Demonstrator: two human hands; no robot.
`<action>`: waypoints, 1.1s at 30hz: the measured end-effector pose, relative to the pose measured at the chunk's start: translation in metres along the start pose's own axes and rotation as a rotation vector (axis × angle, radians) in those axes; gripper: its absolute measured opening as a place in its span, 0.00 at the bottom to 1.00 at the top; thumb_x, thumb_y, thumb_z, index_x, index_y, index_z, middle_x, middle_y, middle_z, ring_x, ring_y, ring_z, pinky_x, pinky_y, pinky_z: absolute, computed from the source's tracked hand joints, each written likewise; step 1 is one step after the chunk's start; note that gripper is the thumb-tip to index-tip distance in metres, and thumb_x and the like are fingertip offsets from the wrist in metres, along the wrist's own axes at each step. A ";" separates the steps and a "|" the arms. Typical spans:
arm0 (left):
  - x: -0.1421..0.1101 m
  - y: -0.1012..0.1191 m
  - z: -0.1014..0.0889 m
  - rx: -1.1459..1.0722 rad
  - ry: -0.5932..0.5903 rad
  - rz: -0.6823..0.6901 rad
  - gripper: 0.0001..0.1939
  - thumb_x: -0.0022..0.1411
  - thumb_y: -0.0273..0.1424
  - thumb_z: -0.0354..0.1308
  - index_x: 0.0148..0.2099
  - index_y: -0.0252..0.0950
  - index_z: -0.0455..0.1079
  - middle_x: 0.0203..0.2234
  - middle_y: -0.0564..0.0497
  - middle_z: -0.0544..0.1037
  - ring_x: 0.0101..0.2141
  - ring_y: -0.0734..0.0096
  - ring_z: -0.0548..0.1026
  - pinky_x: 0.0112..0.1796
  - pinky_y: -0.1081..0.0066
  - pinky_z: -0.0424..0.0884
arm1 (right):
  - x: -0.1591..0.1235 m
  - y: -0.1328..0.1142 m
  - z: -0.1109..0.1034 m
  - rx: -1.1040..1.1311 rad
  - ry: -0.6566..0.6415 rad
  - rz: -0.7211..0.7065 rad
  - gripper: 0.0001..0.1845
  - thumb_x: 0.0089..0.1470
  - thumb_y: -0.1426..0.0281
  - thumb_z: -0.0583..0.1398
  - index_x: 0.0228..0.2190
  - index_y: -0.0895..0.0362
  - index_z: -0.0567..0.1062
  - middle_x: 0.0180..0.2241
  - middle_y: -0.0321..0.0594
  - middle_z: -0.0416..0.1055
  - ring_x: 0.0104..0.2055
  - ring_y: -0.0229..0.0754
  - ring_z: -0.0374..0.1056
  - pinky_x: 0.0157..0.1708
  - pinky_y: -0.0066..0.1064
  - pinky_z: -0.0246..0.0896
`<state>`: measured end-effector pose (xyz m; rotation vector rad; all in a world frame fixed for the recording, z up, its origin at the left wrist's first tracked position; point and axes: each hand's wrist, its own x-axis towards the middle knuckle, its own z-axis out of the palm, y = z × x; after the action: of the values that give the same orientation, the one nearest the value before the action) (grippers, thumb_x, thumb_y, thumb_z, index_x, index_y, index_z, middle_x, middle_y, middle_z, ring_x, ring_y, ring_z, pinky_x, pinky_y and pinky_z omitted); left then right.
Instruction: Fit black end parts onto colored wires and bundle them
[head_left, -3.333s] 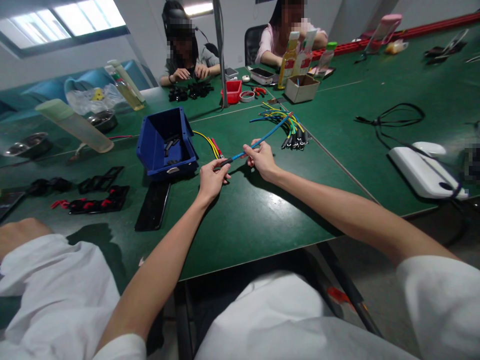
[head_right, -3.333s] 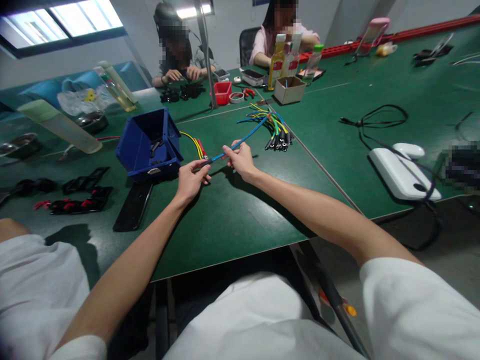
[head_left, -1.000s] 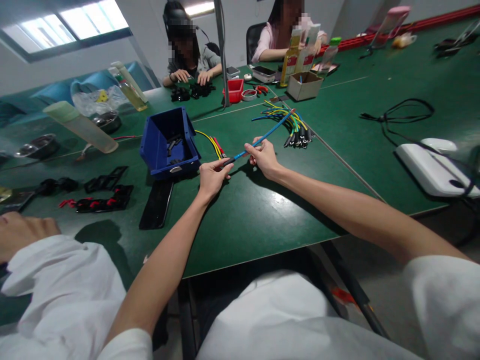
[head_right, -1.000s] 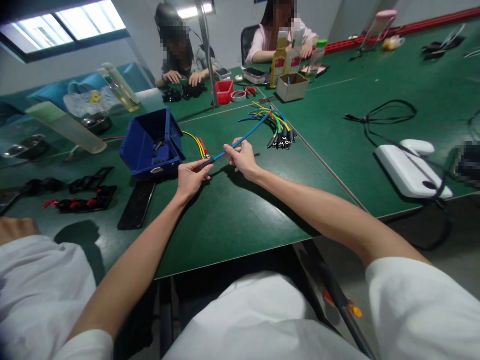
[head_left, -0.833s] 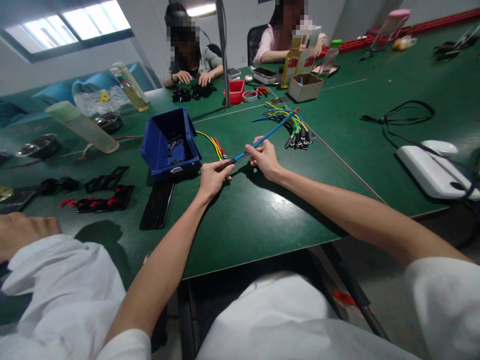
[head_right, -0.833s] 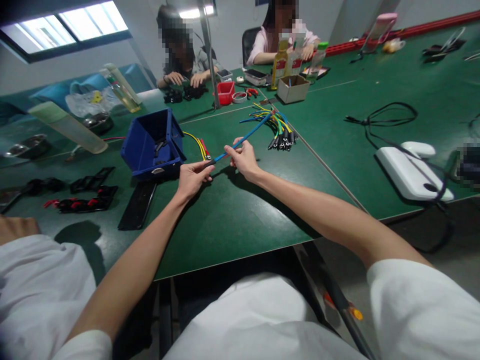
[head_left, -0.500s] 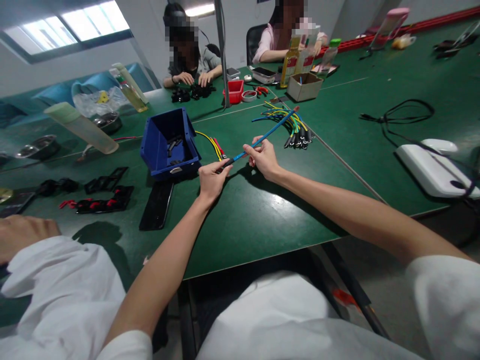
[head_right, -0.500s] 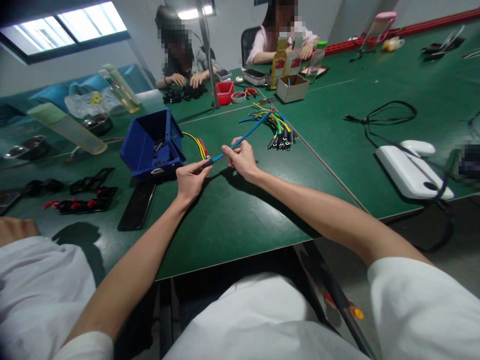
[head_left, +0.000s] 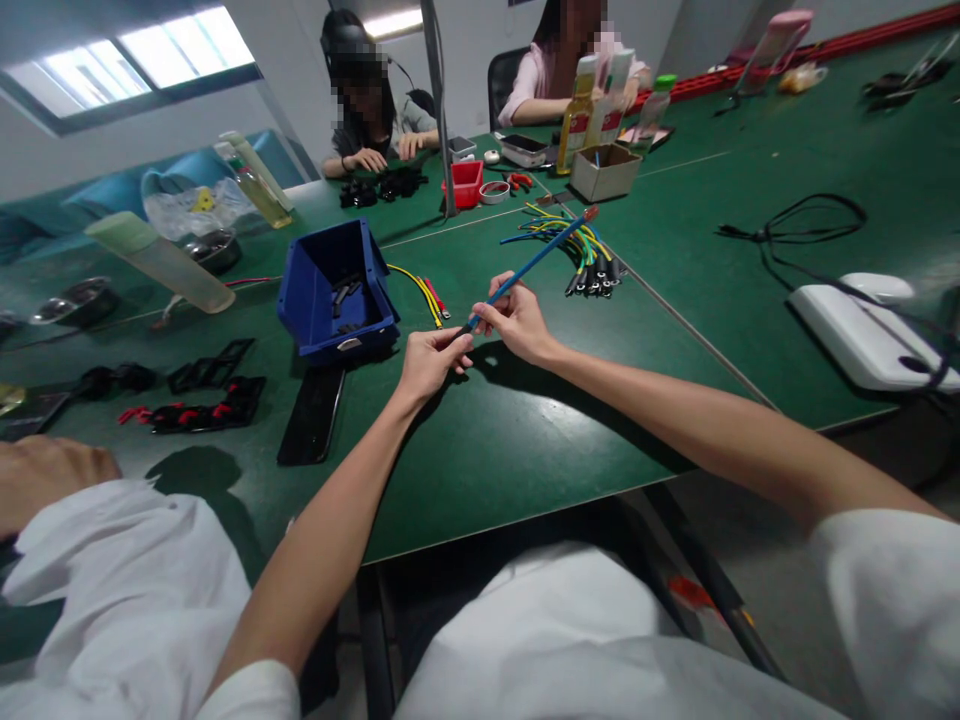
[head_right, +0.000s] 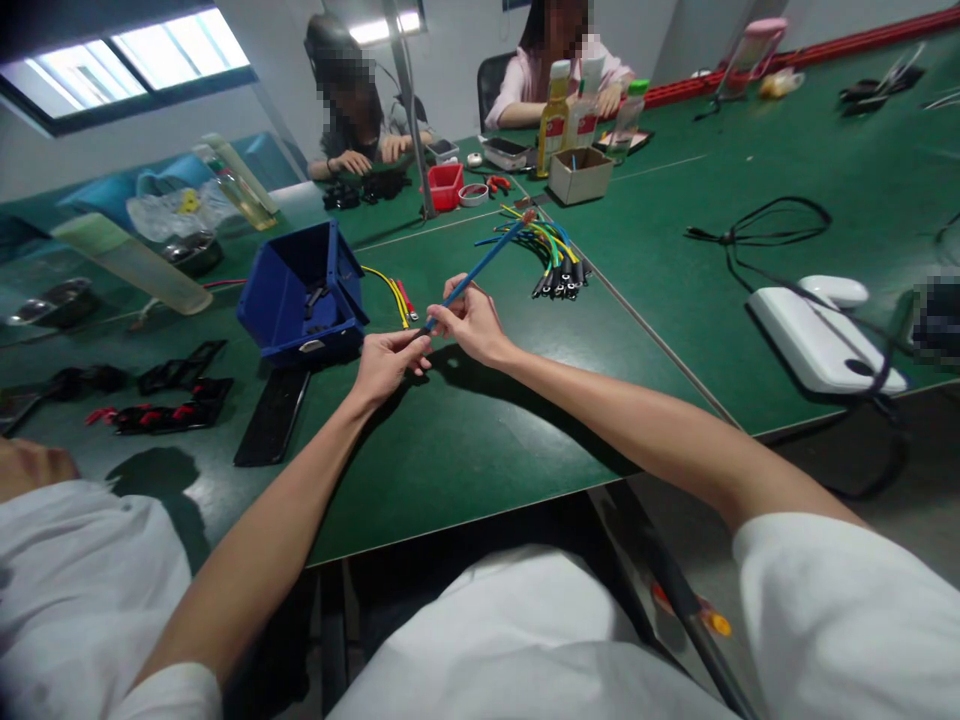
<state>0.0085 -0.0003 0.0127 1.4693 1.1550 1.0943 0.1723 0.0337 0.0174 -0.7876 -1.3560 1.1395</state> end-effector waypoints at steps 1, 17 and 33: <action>0.000 -0.001 0.001 0.013 0.041 0.020 0.20 0.53 0.42 0.66 0.43 0.33 0.80 0.24 0.49 0.78 0.21 0.75 0.74 0.21 0.75 0.70 | 0.000 0.000 0.000 -0.004 0.013 0.003 0.26 0.45 0.53 0.66 0.35 0.51 0.58 0.21 0.28 0.70 0.21 0.37 0.70 0.22 0.27 0.63; 0.000 -0.003 0.009 -0.051 0.208 0.077 0.23 0.53 0.40 0.66 0.48 0.33 0.73 0.34 0.46 0.80 0.26 0.71 0.78 0.21 0.76 0.72 | 0.003 0.008 -0.002 0.072 0.195 0.143 0.32 0.42 0.48 0.67 0.37 0.51 0.57 0.20 0.27 0.70 0.19 0.35 0.68 0.19 0.24 0.62; -0.001 -0.006 0.004 0.094 0.224 0.135 0.19 0.53 0.38 0.66 0.45 0.34 0.77 0.25 0.50 0.79 0.25 0.70 0.79 0.22 0.77 0.70 | 0.003 0.009 -0.003 0.140 0.121 0.241 0.32 0.40 0.49 0.68 0.35 0.52 0.58 0.21 0.29 0.71 0.21 0.36 0.70 0.21 0.25 0.64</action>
<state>0.0116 -0.0010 0.0059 1.5445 1.2913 1.3404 0.1731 0.0400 0.0096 -0.9199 -1.0892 1.3370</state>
